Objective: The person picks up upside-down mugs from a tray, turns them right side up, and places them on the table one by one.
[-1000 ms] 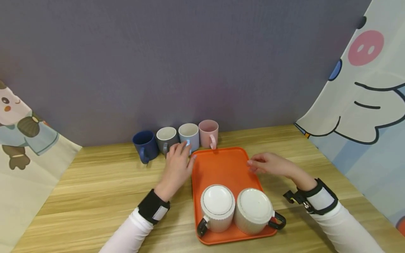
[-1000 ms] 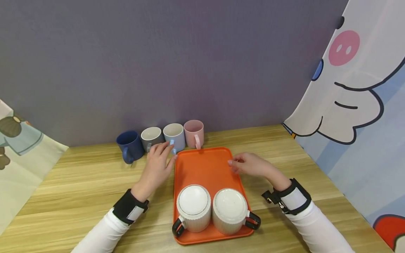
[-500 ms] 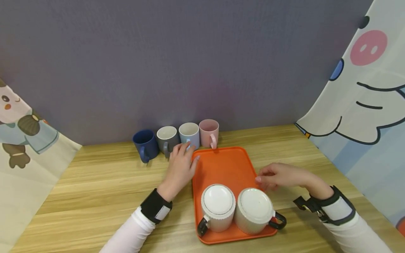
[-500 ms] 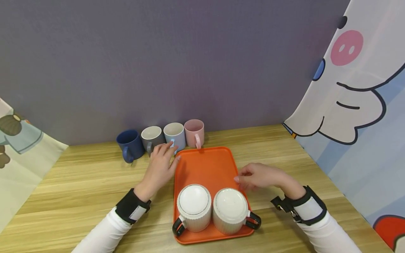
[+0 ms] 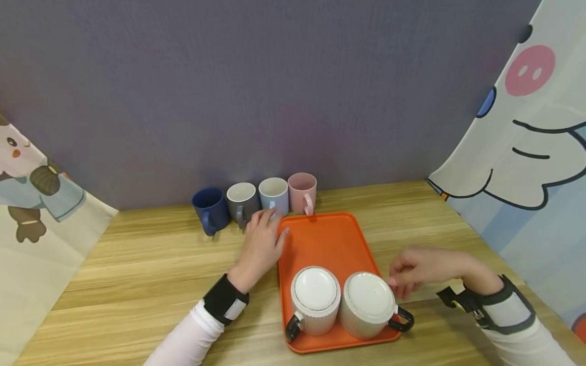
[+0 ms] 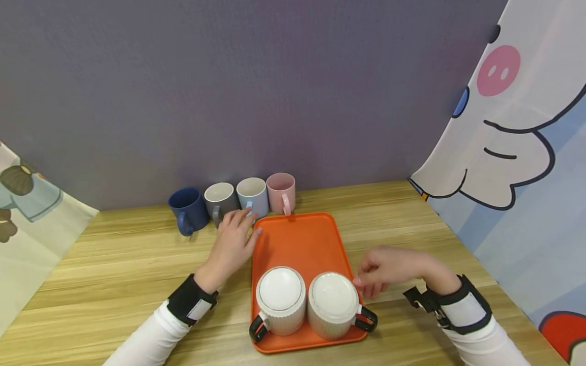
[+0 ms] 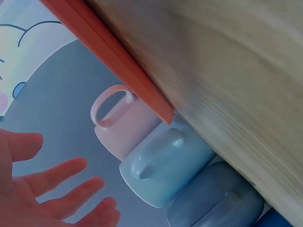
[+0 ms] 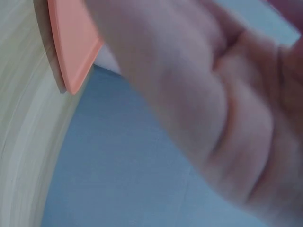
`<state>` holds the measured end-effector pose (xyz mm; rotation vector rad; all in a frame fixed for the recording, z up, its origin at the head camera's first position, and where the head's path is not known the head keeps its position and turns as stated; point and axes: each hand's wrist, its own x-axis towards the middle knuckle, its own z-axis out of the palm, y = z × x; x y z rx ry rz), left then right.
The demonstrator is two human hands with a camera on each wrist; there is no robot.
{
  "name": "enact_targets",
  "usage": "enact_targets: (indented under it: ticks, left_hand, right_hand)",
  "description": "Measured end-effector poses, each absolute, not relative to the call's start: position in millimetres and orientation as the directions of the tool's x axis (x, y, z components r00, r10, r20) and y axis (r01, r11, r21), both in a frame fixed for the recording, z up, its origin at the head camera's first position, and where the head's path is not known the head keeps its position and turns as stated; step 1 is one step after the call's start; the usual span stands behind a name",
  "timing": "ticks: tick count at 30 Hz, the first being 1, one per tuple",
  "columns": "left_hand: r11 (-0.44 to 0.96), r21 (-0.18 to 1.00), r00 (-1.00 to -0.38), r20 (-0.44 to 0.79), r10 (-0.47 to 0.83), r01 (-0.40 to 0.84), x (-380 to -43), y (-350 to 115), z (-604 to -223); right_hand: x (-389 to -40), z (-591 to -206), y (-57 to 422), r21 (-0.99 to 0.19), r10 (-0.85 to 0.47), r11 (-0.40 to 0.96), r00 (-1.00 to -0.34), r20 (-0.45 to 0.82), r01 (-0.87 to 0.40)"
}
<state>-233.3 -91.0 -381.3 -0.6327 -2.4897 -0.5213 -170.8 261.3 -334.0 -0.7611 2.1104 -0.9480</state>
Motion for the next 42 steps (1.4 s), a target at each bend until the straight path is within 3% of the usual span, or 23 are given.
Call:
enact_targets:
  ticks: [4,8,21,26,31,42]
  left_hand:
    - [0.818,0.225,-0.757,0.559,0.337,0.530,-232,-90,-383]
    - [0.818,0.213,-0.754,0.558,0.347,0.535,-231,-89,-383]
    - [0.814,0.202,-0.752,0.547,0.368,0.545,-228,-87,-384]
    - [0.814,0.202,-0.751,0.549,0.367,0.545,-228,-88,-384]
    - [0.810,0.209,-0.744,0.564,0.358,0.547,-229,-89,-384]
    - [0.815,0.202,-0.736,0.582,0.347,0.544,-230,-91,-383]
  right_hand:
    - [-169,-333,263,-0.845,-0.812,0.486,-0.473,-0.343,-0.221]
    - [-166,-332,260,-0.864,-0.845,0.452,-0.418,-0.334,-0.223]
    - [-164,-337,249,-0.848,-0.867,0.437,-0.390,-0.309,-0.299]
    - [-165,-338,248,-0.877,-0.907,0.366,-0.329,-0.262,-0.310]
    - [-168,-340,250,-0.907,-0.934,0.314,-0.266,-0.240,-0.282]
    - [-171,-346,251,-0.930,-0.934,0.306,-0.255,-0.252,-0.202]
